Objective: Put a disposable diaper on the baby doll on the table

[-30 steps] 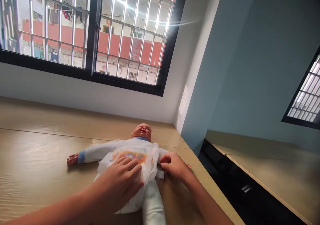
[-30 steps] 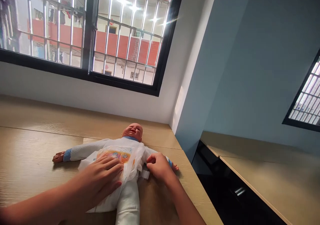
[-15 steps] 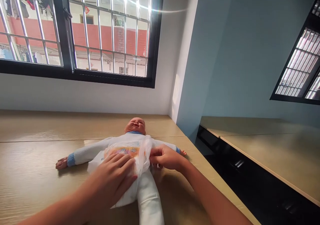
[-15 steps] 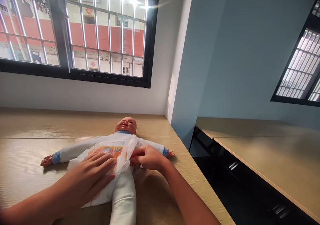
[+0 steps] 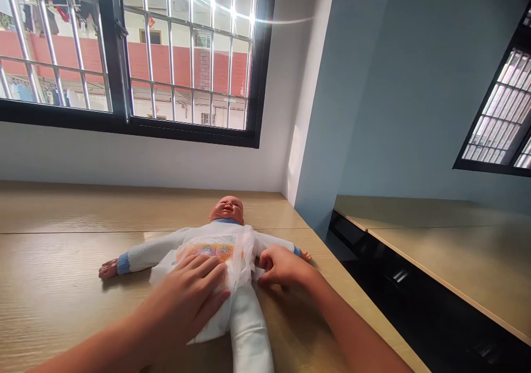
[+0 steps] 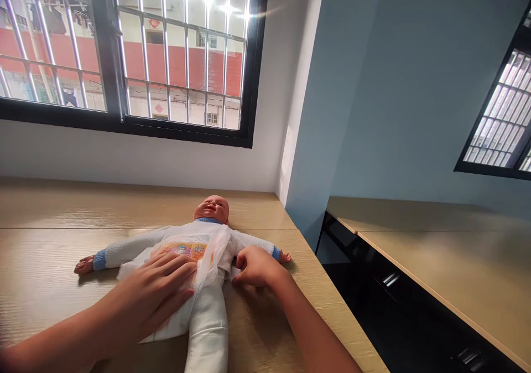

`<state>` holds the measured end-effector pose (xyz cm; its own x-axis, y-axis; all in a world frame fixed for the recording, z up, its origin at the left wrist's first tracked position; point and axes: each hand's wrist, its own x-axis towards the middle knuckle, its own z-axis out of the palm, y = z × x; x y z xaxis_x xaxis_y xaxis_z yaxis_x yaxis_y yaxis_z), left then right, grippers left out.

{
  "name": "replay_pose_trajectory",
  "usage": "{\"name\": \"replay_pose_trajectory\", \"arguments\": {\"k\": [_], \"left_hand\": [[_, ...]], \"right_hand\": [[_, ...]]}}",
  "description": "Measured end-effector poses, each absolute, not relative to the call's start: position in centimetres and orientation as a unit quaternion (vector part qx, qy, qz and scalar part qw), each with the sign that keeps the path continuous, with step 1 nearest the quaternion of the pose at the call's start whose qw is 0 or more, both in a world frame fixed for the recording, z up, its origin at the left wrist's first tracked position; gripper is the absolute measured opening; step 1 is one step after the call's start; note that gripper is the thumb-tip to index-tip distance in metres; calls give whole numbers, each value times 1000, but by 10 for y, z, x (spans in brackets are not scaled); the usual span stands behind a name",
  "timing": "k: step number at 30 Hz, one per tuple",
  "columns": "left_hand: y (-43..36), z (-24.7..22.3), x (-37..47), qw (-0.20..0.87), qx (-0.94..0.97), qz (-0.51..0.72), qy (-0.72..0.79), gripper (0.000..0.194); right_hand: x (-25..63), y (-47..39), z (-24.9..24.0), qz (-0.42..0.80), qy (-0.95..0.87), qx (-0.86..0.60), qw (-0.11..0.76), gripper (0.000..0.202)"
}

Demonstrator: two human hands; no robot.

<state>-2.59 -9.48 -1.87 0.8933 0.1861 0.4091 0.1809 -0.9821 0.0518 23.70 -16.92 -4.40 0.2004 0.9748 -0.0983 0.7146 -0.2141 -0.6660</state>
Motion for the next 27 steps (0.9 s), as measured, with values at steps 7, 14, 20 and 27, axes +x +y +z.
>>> {"name": "replay_pose_trajectory", "arguments": {"k": [7, 14, 20, 27], "left_hand": [[-93, -21, -27, -4, 974, 207, 94, 23], [-91, -22, -26, -2, 976, 195, 95, 23], [-93, -21, -25, 0, 974, 204, 94, 22], [-93, -20, -24, -7, 973, 212, 90, 19]], "right_hand": [[251, -167, -40, 318, -610, -680, 254, 15], [255, -167, -39, 363, -590, -660, 289, 24], [249, -164, -48, 420, -571, -628, 320, 40], [243, -165, -45, 359, -611, -627, 325, 27]]}}
